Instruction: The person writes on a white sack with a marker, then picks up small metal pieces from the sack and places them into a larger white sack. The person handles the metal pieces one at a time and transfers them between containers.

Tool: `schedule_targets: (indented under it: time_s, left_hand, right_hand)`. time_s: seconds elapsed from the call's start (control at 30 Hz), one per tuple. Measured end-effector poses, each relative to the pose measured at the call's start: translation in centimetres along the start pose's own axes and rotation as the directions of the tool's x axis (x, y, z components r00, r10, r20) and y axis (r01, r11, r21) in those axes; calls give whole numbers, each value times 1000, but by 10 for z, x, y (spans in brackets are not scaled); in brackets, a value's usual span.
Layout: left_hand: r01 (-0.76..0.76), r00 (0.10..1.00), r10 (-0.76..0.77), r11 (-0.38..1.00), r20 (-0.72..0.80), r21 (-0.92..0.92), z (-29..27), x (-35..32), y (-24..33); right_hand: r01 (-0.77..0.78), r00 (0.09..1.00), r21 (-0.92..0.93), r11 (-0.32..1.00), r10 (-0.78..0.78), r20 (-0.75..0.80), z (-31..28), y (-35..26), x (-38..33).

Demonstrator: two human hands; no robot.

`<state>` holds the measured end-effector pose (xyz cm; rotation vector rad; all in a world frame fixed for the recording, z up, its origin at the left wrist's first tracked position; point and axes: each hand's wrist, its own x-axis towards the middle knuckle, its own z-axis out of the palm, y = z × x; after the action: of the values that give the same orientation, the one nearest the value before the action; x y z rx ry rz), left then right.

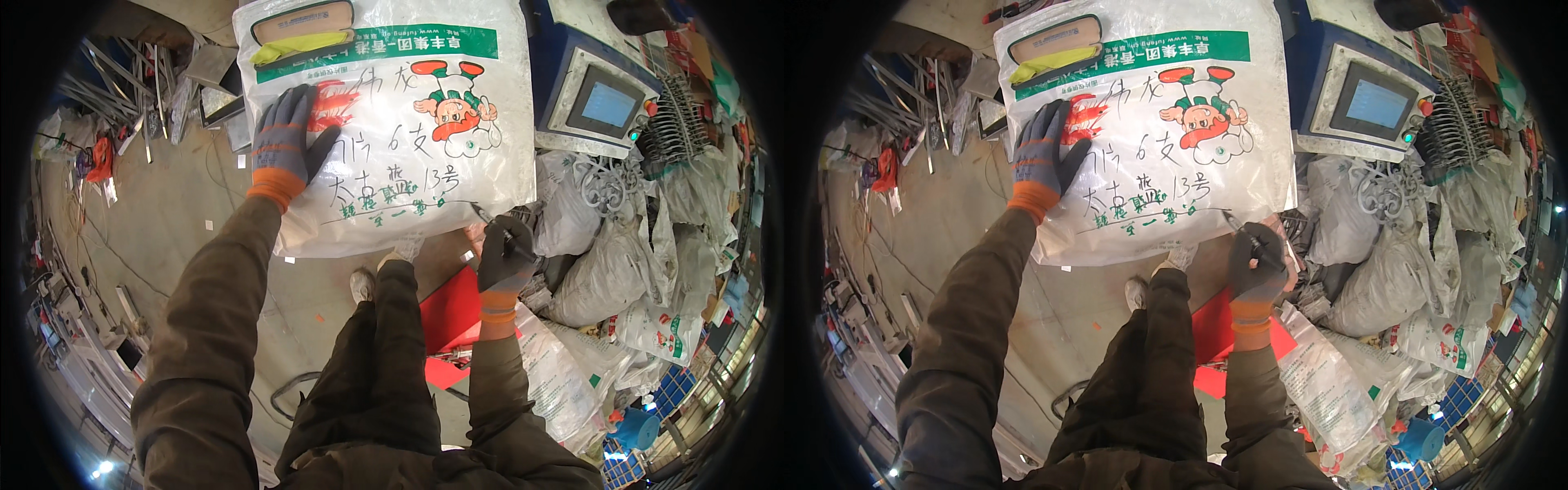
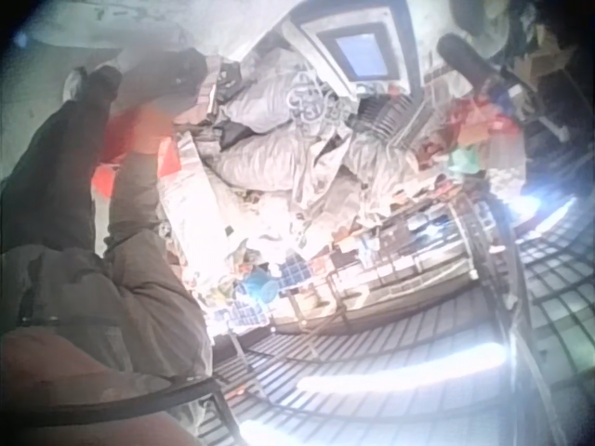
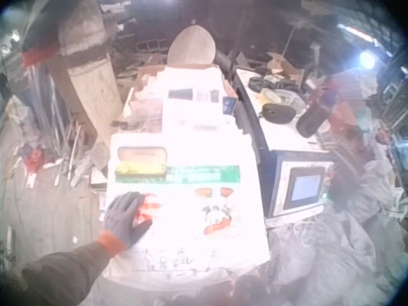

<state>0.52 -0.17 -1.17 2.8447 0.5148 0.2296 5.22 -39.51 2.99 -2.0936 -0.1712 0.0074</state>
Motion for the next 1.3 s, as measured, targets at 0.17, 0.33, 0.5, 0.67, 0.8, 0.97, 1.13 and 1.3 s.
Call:
schedule_targets:
  time_s: [0.17,0.33,0.5,0.67,0.8,0.97,1.13,1.3]
  left_hand:
    - [6,1000,-6,1000,1,-24,-3,1,2]
    - [-4,1000,4,999,-3,-48,-9,2,2]
    - [-34,999,32,998,-26,-50,-7,1,-3]
    - [-23,1000,23,1000,-1,-8,-2,-1,-8]
    - [-31,999,29,997,-25,-77,-1,-1,-8]
    - [-45,998,42,996,-37,-82,-5,0,-6]
    - [-39,998,36,997,-45,-73,-7,1,-4]
    - [-40,998,34,995,-60,-91,-10,2,2]
  right_hand:
    - [-138,989,-24,990,139,49,10,-24,-10]
    - [-85,968,-36,996,91,235,38,-76,-8]
    - [-67,879,125,990,-1,477,102,-117,-11]
    - [157,863,168,973,-218,456,157,-116,-11]
    - [79,877,178,981,-153,456,156,-105,-3]
    - [-283,893,-42,958,280,354,99,-77,31]
    - [-433,895,270,860,374,245,45,-27,65]
    - [-421,906,314,851,409,108,1,11,93]
